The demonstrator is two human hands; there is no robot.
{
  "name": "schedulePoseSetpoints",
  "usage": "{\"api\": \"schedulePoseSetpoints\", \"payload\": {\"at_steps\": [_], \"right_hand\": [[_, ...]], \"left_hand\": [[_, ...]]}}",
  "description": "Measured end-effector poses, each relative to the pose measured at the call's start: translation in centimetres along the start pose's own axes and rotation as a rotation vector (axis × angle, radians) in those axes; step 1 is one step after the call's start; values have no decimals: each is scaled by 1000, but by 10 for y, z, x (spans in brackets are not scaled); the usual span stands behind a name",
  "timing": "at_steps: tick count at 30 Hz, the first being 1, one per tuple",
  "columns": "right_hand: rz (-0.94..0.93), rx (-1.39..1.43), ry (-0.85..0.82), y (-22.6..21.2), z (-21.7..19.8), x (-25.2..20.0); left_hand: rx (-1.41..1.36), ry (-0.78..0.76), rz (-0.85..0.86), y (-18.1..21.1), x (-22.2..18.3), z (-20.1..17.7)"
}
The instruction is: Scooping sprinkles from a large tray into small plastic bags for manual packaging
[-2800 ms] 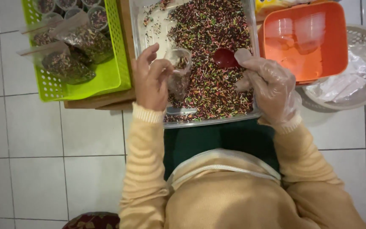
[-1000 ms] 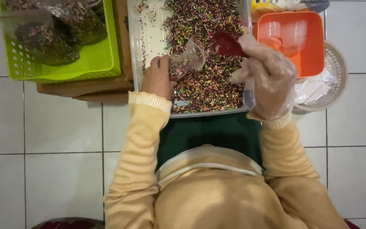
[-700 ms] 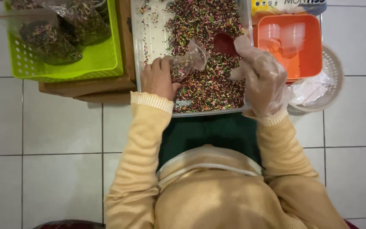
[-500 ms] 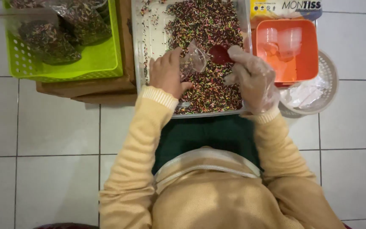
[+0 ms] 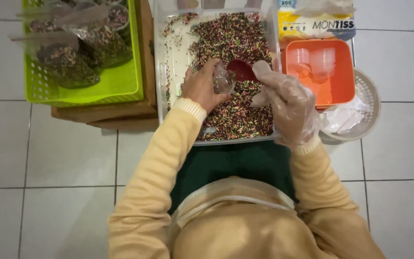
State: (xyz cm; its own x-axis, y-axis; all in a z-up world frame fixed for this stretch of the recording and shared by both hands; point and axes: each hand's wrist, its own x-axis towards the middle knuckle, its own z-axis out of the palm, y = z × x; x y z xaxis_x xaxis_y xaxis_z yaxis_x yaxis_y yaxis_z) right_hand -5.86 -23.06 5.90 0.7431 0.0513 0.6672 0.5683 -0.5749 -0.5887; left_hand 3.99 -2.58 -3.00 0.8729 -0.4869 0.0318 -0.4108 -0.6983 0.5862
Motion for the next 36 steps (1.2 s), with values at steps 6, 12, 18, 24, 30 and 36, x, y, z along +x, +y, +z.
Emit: {"api": "schedulePoseSetpoints", "payload": {"at_steps": [6, 12, 18, 24, 30, 36], "right_hand": [[188, -116, 64, 6, 4, -8], [326, -112, 57, 23, 19, -22], [555, 354, 215, -15, 11, -4], [131, -32, 129, -18, 4, -2], [188, -127, 141, 10, 11, -15], [245, -13, 120, 21, 19, -15]], "left_hand": [[5, 48, 41, -11, 6, 12], [-31, 39, 91, -4, 0, -1], [27, 18, 82, -15, 5, 10], [15, 24, 66, -10, 3, 6], [-15, 30, 75, -7, 0, 3], [14, 68, 90, -14, 3, 10]]}}
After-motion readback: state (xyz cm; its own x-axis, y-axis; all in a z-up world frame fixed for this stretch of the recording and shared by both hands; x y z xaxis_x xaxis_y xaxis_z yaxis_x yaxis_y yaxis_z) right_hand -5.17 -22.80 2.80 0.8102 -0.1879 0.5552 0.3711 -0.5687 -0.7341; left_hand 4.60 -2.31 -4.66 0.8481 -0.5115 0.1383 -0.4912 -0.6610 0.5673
